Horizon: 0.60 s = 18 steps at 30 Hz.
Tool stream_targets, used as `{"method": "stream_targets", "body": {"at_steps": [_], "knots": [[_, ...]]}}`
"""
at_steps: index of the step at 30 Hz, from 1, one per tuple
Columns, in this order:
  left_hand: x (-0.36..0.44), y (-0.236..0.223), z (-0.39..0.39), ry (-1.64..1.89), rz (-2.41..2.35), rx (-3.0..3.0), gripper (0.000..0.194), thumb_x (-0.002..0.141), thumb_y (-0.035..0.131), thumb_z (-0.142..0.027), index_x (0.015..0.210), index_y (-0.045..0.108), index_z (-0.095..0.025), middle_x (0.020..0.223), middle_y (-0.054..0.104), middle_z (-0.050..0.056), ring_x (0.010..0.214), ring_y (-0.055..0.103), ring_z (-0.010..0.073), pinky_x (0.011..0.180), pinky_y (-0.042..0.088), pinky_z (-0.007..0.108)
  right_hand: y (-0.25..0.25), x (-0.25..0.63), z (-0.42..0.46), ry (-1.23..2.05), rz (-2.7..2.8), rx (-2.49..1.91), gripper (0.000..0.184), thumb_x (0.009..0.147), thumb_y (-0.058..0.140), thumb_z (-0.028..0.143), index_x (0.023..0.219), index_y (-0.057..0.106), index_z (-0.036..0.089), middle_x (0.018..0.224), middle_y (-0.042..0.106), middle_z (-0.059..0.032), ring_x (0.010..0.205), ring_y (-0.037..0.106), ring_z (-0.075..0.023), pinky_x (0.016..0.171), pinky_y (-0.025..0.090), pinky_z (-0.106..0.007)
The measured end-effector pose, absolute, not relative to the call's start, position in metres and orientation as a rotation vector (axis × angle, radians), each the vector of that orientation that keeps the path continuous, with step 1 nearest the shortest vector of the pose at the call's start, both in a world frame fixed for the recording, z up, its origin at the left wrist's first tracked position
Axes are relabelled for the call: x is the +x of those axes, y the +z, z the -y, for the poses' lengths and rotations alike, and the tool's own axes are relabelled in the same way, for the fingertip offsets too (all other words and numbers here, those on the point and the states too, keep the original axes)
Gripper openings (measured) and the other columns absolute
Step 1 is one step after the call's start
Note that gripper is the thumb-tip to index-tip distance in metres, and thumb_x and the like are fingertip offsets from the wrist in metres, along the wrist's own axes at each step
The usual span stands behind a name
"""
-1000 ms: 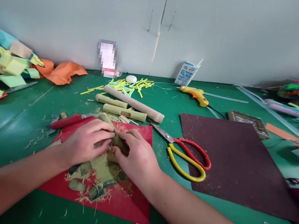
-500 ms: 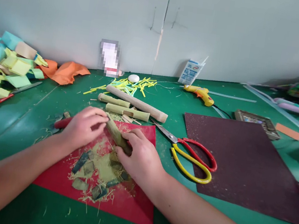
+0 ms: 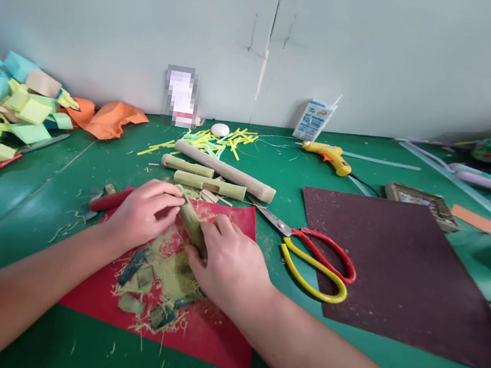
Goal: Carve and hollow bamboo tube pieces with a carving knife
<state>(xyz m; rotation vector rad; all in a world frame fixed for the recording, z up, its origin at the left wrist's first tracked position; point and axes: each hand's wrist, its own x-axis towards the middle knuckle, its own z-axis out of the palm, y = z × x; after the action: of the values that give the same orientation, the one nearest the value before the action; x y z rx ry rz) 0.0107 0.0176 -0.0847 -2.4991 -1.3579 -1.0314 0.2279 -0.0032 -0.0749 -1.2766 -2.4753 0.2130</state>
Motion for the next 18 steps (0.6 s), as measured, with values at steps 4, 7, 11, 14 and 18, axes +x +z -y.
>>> {"method": "stream_targets", "body": {"at_steps": [4, 7, 11, 14, 18], "knots": [[0.015, -0.084, -0.013, -1.057, 1.374, -2.439, 0.015, 0.080, 0.056, -0.008, 0.089, 0.067, -0.014, 0.095, 0.065, 0.009, 0.090, 0.059, 0.0200, 0.084, 0.051, 0.037, -0.074, 0.227, 0.004, 0.180, 2.524, -1.265, 0.021, 0.083, 0.053, 0.035, 0.088, 0.063, 0.017, 0.082, 0.061, -0.0041, 0.065, 0.058, -0.0173, 0.051, 0.035, -0.029], [0.023, -0.085, -0.007, -0.986, 1.324, -2.571, 0.018, 0.082, 0.055, -0.008, 0.095, 0.066, -0.013, 0.098, 0.064, 0.009, 0.093, 0.058, 0.0197, 0.085, 0.051, 0.035, -0.076, 0.228, 0.001, 0.265, 2.511, -1.269, 0.019, 0.084, 0.051, 0.031, 0.086, 0.062, 0.016, 0.080, 0.061, -0.0044, 0.067, 0.058, -0.0169, 0.055, 0.037, -0.029], [0.023, -0.086, -0.011, -1.023, 1.270, -2.605, 0.018, 0.083, 0.055, -0.009, 0.096, 0.066, -0.015, 0.099, 0.065, 0.009, 0.092, 0.059, 0.0193, 0.085, 0.052, 0.035, -0.079, 0.230, -0.003, 0.349, 2.474, -1.269, 0.020, 0.085, 0.049, 0.030, 0.087, 0.062, 0.015, 0.082, 0.061, -0.0048, 0.070, 0.058, -0.0170, 0.060, 0.039, -0.028], [0.018, -0.086, -0.016, -1.118, 1.322, -2.437, 0.013, 0.081, 0.057, -0.009, 0.088, 0.067, -0.013, 0.094, 0.066, 0.009, 0.088, 0.060, 0.0200, 0.082, 0.052, 0.037, -0.079, 0.230, -0.003, 0.380, 2.458, -1.279, 0.019, 0.084, 0.050, 0.030, 0.085, 0.062, 0.016, 0.080, 0.061, -0.0042, 0.069, 0.057, -0.0166, 0.060, 0.038, -0.028], [0.022, -0.086, -0.011, -1.041, 1.297, -2.628, 0.018, 0.082, 0.056, -0.009, 0.096, 0.067, -0.013, 0.098, 0.065, 0.009, 0.091, 0.059, 0.0184, 0.083, 0.052, 0.033, -0.078, 0.229, -0.003, 0.401, 2.442, -1.261, 0.017, 0.084, 0.050, 0.029, 0.085, 0.062, 0.016, 0.080, 0.061, -0.0045, 0.068, 0.056, -0.0158, 0.059, 0.037, -0.027]]}}
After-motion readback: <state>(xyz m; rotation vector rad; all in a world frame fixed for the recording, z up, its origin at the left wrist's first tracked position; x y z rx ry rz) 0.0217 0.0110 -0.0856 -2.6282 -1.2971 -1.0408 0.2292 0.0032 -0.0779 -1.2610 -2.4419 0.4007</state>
